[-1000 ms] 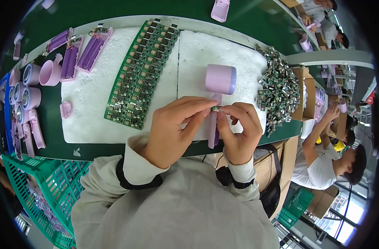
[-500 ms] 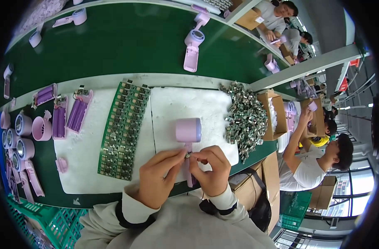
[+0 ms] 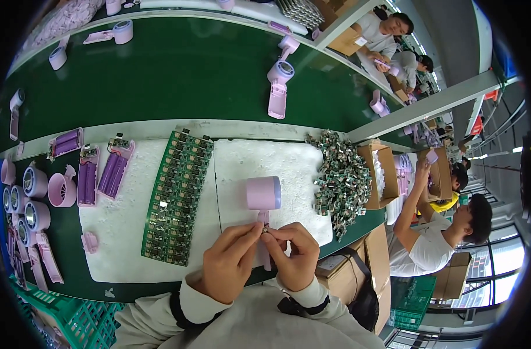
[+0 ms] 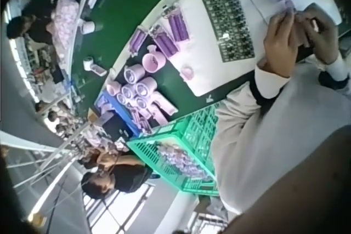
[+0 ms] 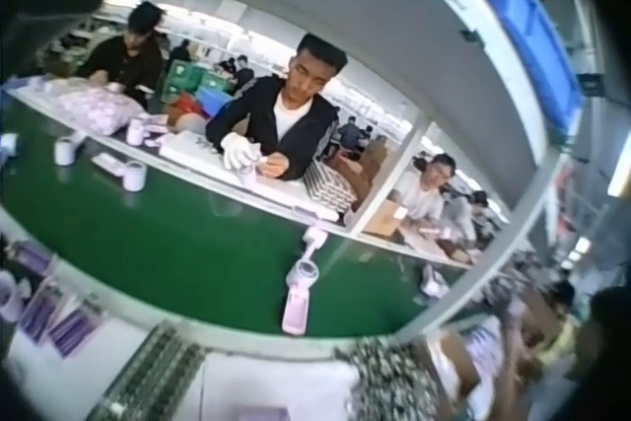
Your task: The person picks up a pink fan housing and a circuit board, then connects a wire from the housing to the board. They place the board into the housing and set the assembled fan onto the green table.
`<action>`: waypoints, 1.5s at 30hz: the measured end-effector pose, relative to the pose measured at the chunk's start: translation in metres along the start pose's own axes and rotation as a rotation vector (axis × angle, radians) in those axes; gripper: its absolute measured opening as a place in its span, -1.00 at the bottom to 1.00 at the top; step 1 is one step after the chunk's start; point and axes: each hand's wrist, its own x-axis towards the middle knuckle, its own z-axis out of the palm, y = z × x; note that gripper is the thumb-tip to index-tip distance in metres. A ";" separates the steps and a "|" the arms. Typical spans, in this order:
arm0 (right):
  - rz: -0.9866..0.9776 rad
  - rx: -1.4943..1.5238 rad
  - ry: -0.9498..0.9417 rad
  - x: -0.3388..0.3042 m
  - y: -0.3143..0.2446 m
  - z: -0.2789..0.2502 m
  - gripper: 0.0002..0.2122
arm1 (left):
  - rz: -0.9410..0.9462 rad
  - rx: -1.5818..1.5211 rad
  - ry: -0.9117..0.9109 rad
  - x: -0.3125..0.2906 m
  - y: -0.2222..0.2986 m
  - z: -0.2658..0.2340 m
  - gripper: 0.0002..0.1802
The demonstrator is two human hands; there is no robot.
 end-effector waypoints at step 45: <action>-0.269 0.293 0.116 0.167 0.122 -0.120 -0.84 | -0.322 1.101 -0.387 0.318 -0.072 0.150 -0.47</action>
